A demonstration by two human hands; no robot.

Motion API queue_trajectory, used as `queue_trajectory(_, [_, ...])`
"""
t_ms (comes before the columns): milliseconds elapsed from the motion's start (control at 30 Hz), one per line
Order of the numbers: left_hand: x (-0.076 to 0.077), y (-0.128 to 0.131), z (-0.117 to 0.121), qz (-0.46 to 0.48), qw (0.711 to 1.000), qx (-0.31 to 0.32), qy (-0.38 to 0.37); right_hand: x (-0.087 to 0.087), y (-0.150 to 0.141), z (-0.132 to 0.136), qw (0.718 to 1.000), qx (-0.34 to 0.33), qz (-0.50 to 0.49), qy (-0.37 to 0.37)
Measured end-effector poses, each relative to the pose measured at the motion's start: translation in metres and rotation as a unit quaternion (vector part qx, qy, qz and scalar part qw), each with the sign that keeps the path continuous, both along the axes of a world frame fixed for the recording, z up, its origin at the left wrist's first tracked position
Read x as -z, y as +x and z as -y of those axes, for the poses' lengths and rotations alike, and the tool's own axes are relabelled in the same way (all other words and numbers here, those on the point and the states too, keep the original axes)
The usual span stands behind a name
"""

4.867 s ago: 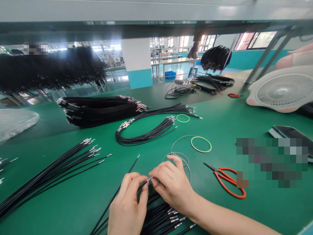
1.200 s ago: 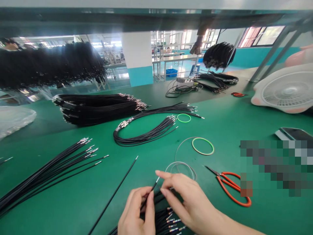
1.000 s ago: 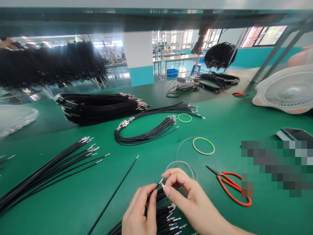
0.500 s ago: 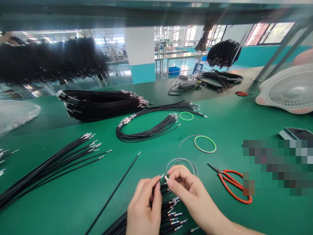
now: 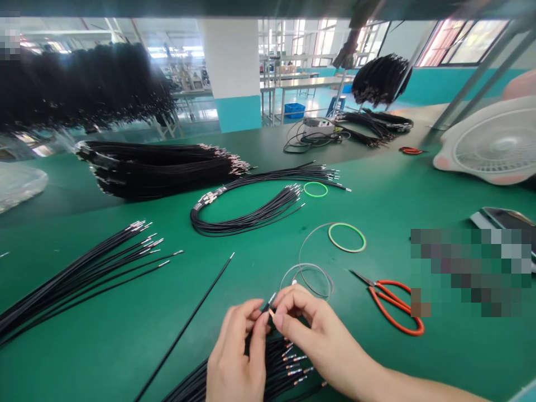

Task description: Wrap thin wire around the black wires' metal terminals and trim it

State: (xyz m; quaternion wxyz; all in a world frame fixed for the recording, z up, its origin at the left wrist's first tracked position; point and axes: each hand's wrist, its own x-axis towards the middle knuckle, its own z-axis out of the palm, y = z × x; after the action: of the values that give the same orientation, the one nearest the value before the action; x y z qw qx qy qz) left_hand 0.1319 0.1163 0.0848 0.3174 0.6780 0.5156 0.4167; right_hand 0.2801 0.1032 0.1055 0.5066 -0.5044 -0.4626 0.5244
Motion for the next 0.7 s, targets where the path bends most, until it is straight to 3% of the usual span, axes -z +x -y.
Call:
queue_trajectory(133, [0.0004, -0.0044, -0.0023, -0.039, 0.996, 0.054, 0.064, -0.0012, 0.0001, 0.0016, 1.0, -0.004, -0.01, -0.002])
queue_trajectory(467, [0.0003, 0.001, 0.0038, -0.01, 0.999, -0.008, 0.036, -0.0024, 0.0001, 0.0021, 1.0, 0.002, -0.016, -0.014])
queue_trajectory(700, [0.0, -0.0011, 0.0045, 0.002, 0.998, 0.027, 0.057, -0.0032, 0.0005, 0.0019, 1.0, 0.007, -0.023, -0.02])
